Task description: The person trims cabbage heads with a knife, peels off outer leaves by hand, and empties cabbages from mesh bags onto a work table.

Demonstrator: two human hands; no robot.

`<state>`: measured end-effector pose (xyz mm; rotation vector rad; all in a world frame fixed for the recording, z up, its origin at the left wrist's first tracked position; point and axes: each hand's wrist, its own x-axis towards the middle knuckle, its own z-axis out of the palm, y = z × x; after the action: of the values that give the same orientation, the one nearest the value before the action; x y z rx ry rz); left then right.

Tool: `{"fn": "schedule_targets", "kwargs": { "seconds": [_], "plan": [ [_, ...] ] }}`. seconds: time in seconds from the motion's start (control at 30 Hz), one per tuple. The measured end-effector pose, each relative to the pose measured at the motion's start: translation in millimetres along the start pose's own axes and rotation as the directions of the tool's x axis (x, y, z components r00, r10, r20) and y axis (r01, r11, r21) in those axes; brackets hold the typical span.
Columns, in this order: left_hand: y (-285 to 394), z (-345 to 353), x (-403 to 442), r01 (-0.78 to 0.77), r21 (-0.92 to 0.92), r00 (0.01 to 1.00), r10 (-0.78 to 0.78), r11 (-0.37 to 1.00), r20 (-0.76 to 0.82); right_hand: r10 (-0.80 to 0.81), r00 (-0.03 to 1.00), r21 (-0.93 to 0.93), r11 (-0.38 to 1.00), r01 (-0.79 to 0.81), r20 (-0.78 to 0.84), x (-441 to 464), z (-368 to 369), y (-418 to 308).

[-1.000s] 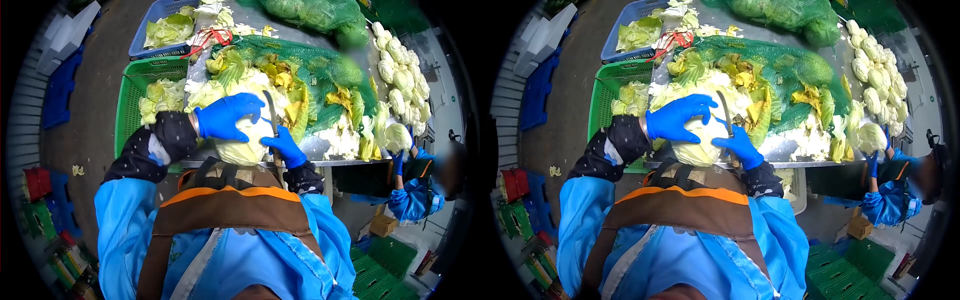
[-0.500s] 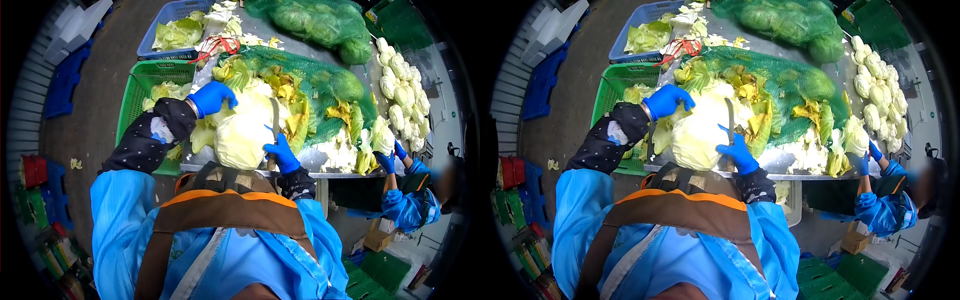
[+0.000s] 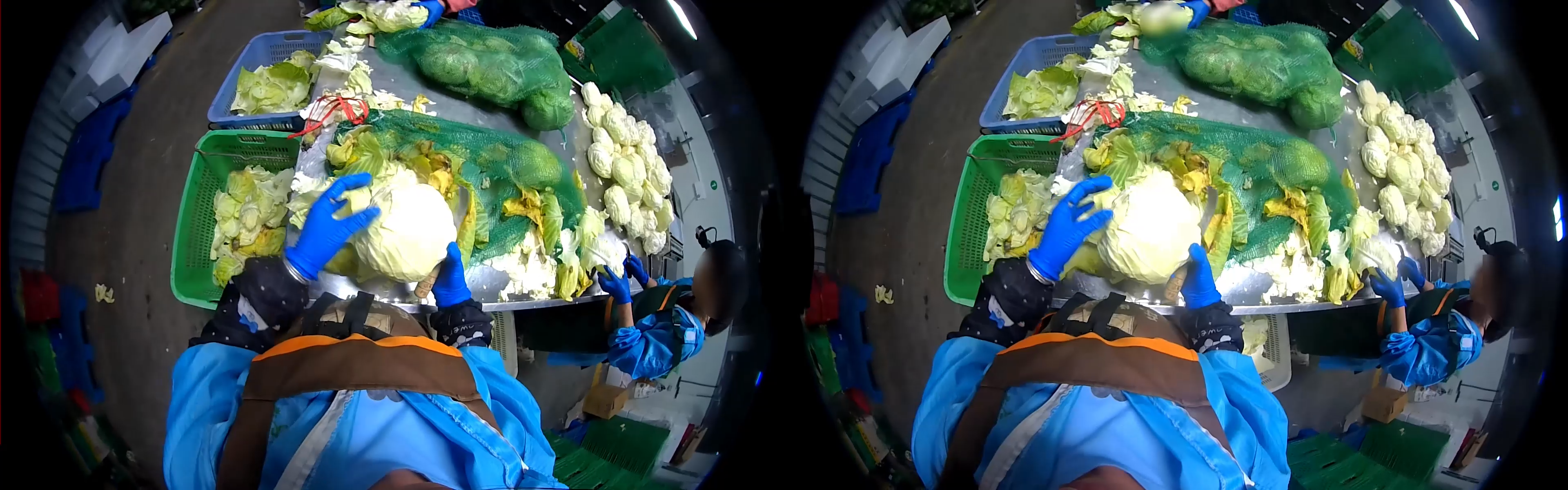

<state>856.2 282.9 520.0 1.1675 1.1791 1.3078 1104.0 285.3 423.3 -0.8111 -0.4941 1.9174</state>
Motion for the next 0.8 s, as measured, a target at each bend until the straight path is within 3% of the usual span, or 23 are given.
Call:
{"fn": "schedule_targets", "kwargs": {
  "seconds": [0.07, 0.13, 0.33, 0.5, 0.53, 0.6, 0.63, 0.67, 0.73, 0.8],
  "plan": [
    [5.0, 12.7, -7.6, 0.061, 0.018, 0.997, -0.062, 0.998, 0.035, -0.146, 0.987, -0.226, 0.961, 0.159, 0.073, -4.0, 15.3, -12.5],
    [4.2, 18.3, -8.1, 0.079, -0.011, 0.996, -0.079, 0.997, 0.04, -0.183, 0.977, -0.536, 0.817, 0.212, 0.109, -9.0, 26.1, -25.2],
    [-35.9, 0.0, -1.7, 0.012, 0.283, 0.997, -0.033, 0.959, 0.07, -0.053, 0.996, -0.569, 0.817, 0.086, 0.075, -20.3, 31.6, -23.0],
    [-76.8, -17.2, -0.3, 0.046, 0.559, 0.986, -0.128, 0.828, 0.108, -0.148, 0.967, -0.728, 0.637, 0.255, 0.21, -7.4, 18.2, -12.9],
    [-81.9, -17.4, -4.6, 0.079, 0.552, 0.982, -0.162, 0.83, 0.102, -0.124, 0.968, -0.708, 0.662, 0.244, 0.218, -5.2, 15.9, -12.5],
    [-86.9, -20.4, -11.0, 0.085, 0.54, 0.986, -0.15, 0.837, 0.077, -0.134, 0.949, -0.78, 0.544, 0.311, 0.285, -3.4, 14.3, -10.5],
    [-78.2, -20.0, -15.5, 0.056, 0.54, 0.993, -0.105, 0.84, 0.061, -0.085, 0.962, -0.737, 0.627, 0.254, 0.259, -8.1, 23.1, -10.7],
    [-83.0, -20.6, -19.9, 0.126, 0.412, 0.985, -0.165, 0.902, 0.06, -0.001, 0.984, -0.703, 0.699, 0.129, 0.181, -13.3, 33.4, -14.2],
    [-83.2, -18.4, -19.9, 0.21, 0.426, 0.972, -0.233, 0.88, 0.003, -0.054, 0.971, -0.667, 0.718, 0.199, 0.232, -6.3, 28.4, -6.7],
    [-92.8, -20.9, -13.2, 0.213, 0.279, 0.975, -0.224, 0.936, 0.007, -0.057, 0.973, -0.629, 0.754, 0.189, 0.224, 2.7, 20.0, -2.2]
  ]
}}
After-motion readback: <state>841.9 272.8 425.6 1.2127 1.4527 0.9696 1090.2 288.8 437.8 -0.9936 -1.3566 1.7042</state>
